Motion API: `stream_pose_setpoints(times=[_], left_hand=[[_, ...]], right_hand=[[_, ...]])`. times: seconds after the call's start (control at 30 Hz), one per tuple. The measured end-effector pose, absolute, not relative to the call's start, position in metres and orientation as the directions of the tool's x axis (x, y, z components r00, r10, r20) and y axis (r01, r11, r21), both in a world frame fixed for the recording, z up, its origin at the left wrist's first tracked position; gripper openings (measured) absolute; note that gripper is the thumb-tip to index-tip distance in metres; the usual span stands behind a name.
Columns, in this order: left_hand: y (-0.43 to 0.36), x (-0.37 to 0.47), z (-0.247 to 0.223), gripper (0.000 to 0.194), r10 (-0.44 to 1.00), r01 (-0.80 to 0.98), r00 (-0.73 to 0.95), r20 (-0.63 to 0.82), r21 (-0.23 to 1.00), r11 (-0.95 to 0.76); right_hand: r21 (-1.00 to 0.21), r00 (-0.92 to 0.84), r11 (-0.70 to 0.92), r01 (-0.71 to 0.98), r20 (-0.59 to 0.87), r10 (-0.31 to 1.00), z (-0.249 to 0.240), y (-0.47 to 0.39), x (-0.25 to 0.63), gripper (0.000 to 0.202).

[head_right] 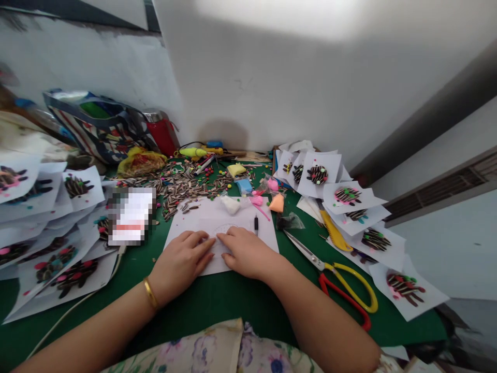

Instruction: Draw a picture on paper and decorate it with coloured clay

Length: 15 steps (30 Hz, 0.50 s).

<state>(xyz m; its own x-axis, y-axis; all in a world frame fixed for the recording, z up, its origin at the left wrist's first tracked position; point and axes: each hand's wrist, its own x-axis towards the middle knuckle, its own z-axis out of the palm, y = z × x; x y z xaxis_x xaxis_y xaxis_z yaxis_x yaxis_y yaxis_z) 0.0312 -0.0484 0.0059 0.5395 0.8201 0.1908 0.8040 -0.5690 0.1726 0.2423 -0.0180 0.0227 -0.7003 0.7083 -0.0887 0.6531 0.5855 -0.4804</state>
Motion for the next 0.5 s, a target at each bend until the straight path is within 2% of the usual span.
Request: stream_pose_setpoints(times=[0.23,0.37,0.5], left_hand=[[-0.0479,0.0308,0.0050,0.037,0.828,0.806,0.516,0.221,0.201,-0.556],[-0.0481,0.0316,0.0044,0.035,0.830,0.812,0.514,0.216,0.188,-0.552],[-0.0466,0.0295,0.0026,0.035,0.830,0.800,0.497,0.255,0.235,-0.552]], right_hand=[[-0.487,-0.700,0.581,0.653,-0.094,0.708,0.0231,-0.0178,0.2417,0.049],[-0.484,-0.699,0.581,0.654,-0.093,0.709,0.0231,-0.0177,0.2412,0.047],[-0.481,-0.701,0.583,0.654,-0.096,0.707,0.0237,-0.0175,0.2415,0.047]])
